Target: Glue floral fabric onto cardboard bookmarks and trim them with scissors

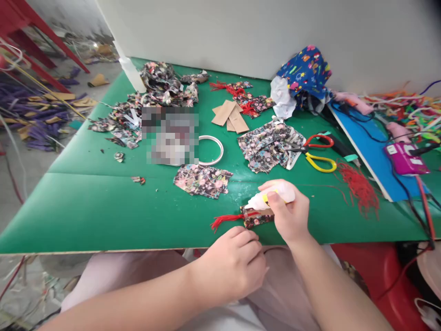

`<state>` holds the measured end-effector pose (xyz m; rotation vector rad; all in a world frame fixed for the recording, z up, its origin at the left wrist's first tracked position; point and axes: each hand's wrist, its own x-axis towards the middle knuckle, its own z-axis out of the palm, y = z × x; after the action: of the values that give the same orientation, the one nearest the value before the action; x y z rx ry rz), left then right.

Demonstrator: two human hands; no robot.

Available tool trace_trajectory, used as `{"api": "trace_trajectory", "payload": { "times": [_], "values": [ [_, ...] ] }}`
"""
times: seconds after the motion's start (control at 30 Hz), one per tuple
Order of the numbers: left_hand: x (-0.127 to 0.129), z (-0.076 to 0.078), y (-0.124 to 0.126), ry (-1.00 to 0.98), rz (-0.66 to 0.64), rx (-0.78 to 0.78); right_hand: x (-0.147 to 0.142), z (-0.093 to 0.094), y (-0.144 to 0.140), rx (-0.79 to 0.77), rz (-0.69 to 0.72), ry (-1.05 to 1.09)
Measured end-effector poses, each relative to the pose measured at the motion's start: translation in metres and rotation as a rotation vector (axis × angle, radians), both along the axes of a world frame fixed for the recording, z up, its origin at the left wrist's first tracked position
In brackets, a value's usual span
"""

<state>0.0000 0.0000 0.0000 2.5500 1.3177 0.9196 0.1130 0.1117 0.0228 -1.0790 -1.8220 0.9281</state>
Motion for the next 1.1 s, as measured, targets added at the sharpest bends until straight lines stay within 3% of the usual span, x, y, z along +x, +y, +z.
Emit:
{"api": "trace_trajectory", "payload": {
  "times": [0.17,0.8,1.1],
  "values": [
    [0.0,-0.002,-0.001,-0.009,-0.004,0.013,-0.001,-0.003,0.004,0.02,-0.029,0.07],
    [0.003,-0.003,-0.005,0.017,-0.05,-0.006,0.003,-0.019,0.014,-0.19,-0.073,0.247],
    [0.003,-0.003,-0.005,0.047,-0.053,-0.007,-0.001,-0.009,0.009,-0.057,-0.063,0.109]
  ]
}}
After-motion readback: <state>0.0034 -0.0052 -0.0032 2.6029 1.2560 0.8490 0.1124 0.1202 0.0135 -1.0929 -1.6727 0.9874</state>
